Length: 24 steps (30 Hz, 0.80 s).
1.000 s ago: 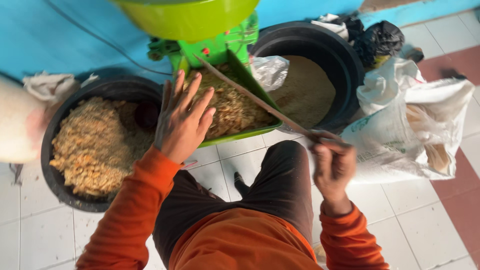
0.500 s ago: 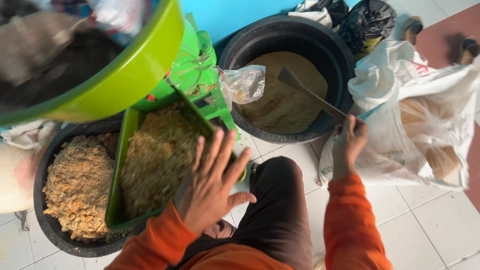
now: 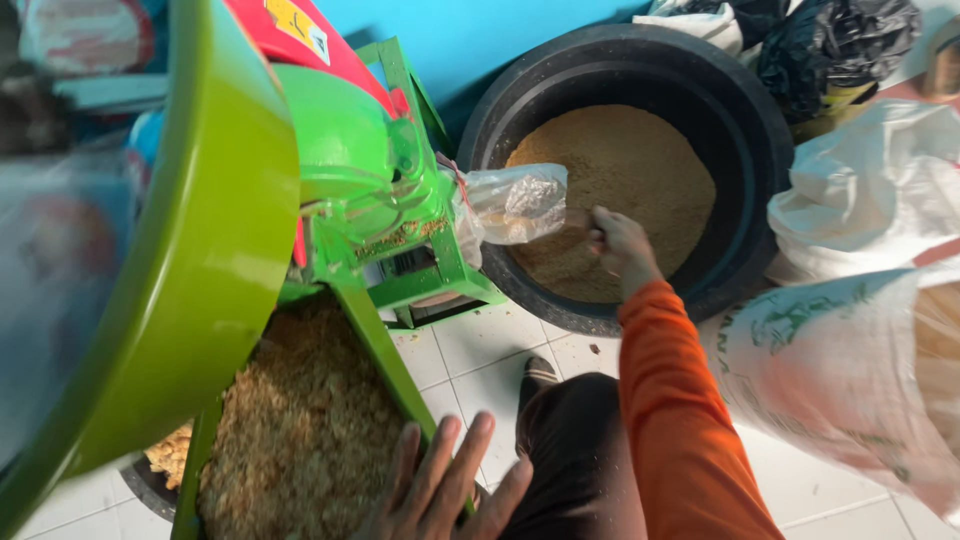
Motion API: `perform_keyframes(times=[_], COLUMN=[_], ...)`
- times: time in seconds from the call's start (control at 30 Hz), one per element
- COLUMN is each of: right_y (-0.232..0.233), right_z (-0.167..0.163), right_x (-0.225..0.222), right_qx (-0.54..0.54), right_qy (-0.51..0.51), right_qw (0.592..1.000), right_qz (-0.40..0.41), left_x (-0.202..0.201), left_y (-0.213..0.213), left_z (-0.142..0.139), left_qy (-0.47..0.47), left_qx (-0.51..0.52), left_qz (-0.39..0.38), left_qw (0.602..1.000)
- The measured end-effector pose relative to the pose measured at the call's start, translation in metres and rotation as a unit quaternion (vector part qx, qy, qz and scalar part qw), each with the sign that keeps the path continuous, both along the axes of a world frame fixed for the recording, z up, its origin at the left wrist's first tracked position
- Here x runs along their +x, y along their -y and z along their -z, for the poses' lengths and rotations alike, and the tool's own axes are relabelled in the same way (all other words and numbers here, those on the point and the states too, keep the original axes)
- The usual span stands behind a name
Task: The person sits on the floor in front of a green grinding machine and feeds broken dried food chunks from a green tray into the machine's hopper, using a long flat stick to push the material in. Ground powder collects in a large basin beside the machine, and the person briefly handles a plastic bag at the machine outlet.
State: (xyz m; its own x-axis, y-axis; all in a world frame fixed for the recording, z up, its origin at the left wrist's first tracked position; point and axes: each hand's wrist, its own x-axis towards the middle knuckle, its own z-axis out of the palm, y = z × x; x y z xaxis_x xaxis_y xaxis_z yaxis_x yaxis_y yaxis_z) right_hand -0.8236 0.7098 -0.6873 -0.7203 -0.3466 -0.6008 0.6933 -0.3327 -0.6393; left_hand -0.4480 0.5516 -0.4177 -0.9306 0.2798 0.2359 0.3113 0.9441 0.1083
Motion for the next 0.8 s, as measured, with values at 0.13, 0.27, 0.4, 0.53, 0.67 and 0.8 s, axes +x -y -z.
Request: perform_keyframes(times=[0.13,0.27,0.4,0.53,0.67,0.8], right_y=[0.099,0.167,0.17,0.11,0.017,-0.071], right_z=[-0.008,-0.019,-0.032,-0.064,-0.081,-0.059], right_x=[-0.03,-0.042,-0.042,-0.047,-0.053,-0.049], right_qx=[-0.073,-0.18,-0.163,0.084,0.281,0.28], right_qy=[0.033,0.06,0.02,-0.051,-0.076,-0.115], right_qw=[0.993,0.966,0.966,0.972,0.936,0.947], right_qz=[-0.091,-0.173,-0.2,-0.213,-0.197,-0.108], left_x=[-0.007,-0.019,-0.017,-0.013,-0.008,-0.004], left_y=[0.005,-0.011,0.002,0.012,0.012,0.015], left_z=[0.035,0.06,0.046,0.019,0.0,-0.009], left_qy=[-0.069,-0.12,-0.099,-0.067,-0.04,-0.023], left_qx=[-0.099,-0.014,-0.015,-0.025,-0.009,-0.038], left_qz=[-0.047,-0.131,-0.082,-0.047,-0.04,-0.021], left_qw=[0.992,0.984,0.992,0.996,0.998,0.999])
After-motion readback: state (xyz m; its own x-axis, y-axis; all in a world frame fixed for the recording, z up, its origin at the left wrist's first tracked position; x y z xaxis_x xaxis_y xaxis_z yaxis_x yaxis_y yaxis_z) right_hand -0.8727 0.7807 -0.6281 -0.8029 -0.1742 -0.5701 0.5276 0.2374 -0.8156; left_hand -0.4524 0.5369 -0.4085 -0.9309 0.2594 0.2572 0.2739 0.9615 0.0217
